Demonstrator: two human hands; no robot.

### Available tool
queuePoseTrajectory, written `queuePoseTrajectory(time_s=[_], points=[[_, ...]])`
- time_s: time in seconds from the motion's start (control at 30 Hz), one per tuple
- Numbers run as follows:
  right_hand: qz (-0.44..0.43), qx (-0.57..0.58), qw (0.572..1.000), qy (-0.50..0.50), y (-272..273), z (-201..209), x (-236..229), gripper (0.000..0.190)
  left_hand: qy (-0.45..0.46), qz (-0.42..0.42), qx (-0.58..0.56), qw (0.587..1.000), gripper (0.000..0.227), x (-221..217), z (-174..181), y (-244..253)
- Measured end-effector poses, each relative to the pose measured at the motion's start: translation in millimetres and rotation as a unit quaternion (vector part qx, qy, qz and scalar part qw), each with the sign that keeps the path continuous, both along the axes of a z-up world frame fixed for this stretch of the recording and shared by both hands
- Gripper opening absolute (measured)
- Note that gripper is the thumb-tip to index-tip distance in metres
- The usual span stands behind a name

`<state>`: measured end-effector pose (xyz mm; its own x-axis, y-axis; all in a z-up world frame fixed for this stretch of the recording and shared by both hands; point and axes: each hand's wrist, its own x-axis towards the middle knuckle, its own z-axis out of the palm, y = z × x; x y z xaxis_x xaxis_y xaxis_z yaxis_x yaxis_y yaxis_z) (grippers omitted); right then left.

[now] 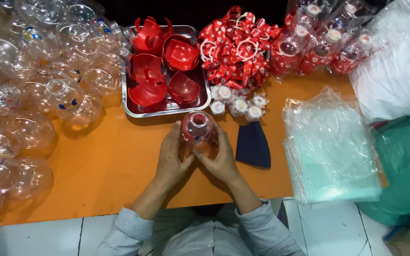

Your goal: Assembling a plastic bottle by attaching a red base component and a red decorative strap.

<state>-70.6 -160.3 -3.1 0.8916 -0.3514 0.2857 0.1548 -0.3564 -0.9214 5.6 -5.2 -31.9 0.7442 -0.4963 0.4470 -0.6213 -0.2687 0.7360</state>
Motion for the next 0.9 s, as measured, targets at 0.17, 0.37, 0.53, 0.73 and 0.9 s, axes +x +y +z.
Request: queuePoseTrajectory(time_s=[0.17, 0.37, 0.53, 0.73, 0.9], points=[[-0.018, 0.019, 1.0, -0.012, 1, -5, 1, 0.099, 0.001, -0.017, 0.013, 1.0, 0.105, 5, -1, 2], [-0.022, 0.036, 0.999, -0.007, 1, 2, 0, 0.086, 0.02, -0.028, 0.017, 0.999, 0.097, 3, 5, 6], [-0.016, 0.021, 1.0, -0.011, 1, 6, -1, 0.079, 0.027, -0.031, 0.024, 0.999, 0.097, 1, 10, 7], [-0.015, 0.11, 0.994, 0.017, -3, 5, -4, 0.059, 0.046, -0.019, 0.028, 0.998, 0.091, -1, 16, 6], [-0.06, 0.059, 0.995, 0.052, -15, 30, -7, 0.048, 0.066, -0.008, 0.025, 0.997, 0.093, -2, 16, 7]])
